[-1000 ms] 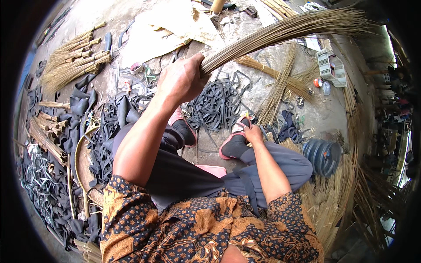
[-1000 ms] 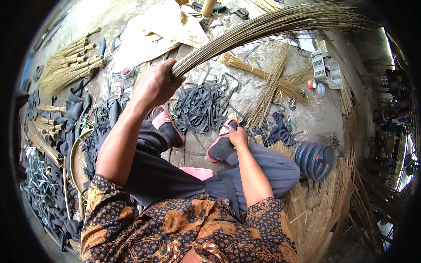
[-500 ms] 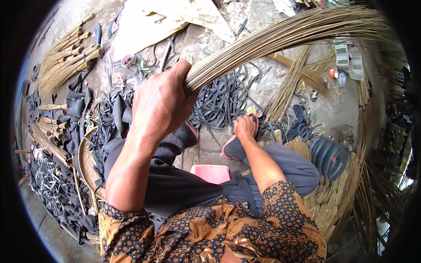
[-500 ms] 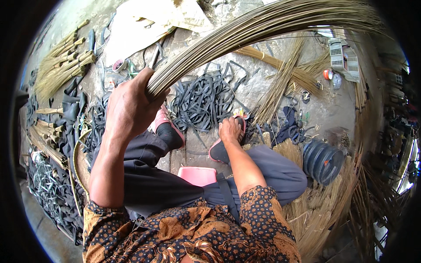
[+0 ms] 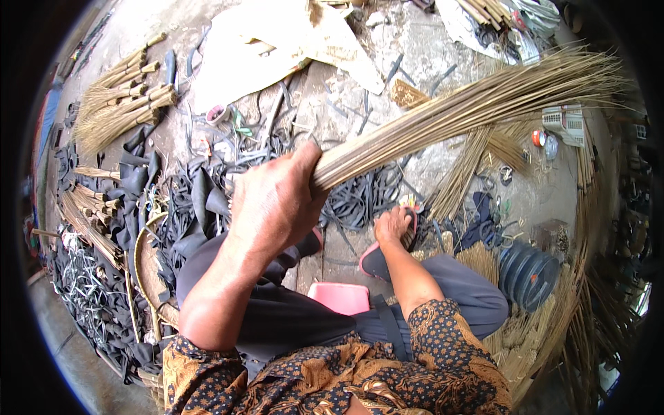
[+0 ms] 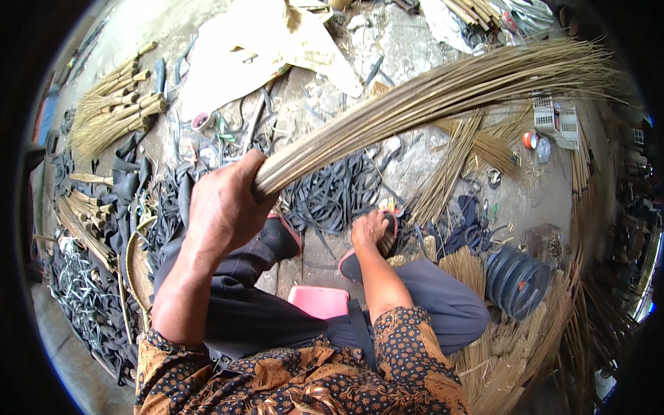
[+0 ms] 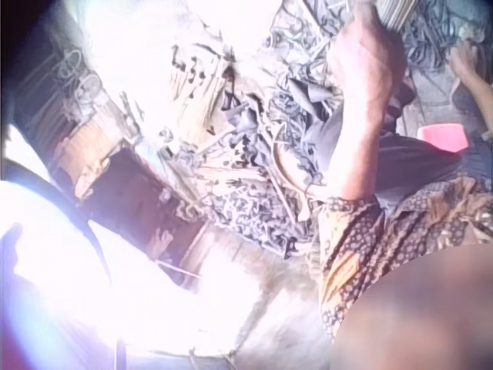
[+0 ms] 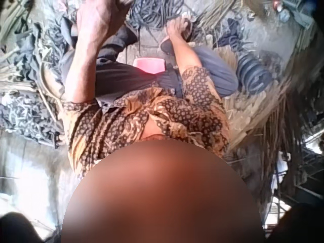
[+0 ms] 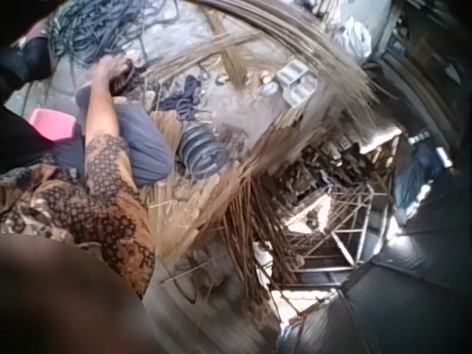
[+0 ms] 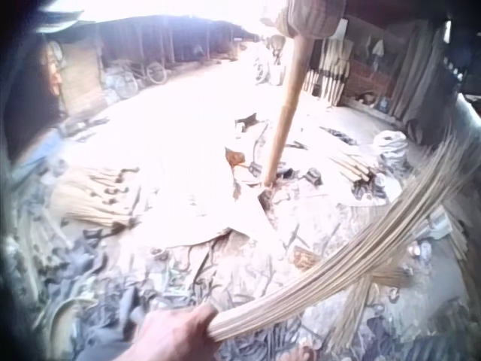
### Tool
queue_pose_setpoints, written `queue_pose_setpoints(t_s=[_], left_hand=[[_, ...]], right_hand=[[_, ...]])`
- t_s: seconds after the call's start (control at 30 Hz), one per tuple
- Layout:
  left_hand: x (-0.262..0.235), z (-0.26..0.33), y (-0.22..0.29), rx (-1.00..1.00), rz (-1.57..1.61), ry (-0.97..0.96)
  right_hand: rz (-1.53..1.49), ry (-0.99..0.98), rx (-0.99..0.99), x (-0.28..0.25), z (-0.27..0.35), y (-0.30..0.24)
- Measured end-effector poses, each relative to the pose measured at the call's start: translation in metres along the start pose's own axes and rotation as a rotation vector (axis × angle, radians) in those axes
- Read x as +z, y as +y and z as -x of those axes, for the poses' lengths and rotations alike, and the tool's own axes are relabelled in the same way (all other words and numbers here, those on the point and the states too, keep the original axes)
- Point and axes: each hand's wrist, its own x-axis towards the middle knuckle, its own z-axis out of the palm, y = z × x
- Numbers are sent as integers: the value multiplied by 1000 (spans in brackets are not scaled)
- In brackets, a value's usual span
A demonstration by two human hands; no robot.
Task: The person sits on the floor and repeatedly gathers bundles of thin sticks, aligns them, and ties them with black strips. The person places each finished bundle aside and continues with the next bundle.
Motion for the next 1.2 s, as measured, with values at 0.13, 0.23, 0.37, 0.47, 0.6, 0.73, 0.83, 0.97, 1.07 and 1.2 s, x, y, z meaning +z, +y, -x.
queue_pose_setpoints(t_s=[0.13,0.23,0.37,0.47,0.6,0.73,0.83,0.97,1.07,1.2], left_hand=[[2,1,-2,-1,-15,-38],[3,-1,-4,31,-15,-17],[7,-5,-5,38,-38,2],[10,-5,-3,78,-26,31],[13,2,1,117,-39,106],[19,12,8,146,-91,167],[26,20,14,136,-63,152],[32,30,21,196,-72,158],[33,36,24,217,-52,160],[31,40,24,295,-73,169]], right_hand=[[-12,-23,53,-3,-4,-7],[-171,-18,51,-14,-5,-5],[-842,37,-78,-57,7,3],[-1497,65,-243,-119,37,-2],[-1781,135,-522,-221,107,-9],[-1845,247,-690,-291,160,-32],[-1814,296,-659,-309,164,-51],[-1768,339,-653,-308,158,-62],[-1736,370,-613,-305,159,-60],[-1742,338,-564,-304,163,-57]])
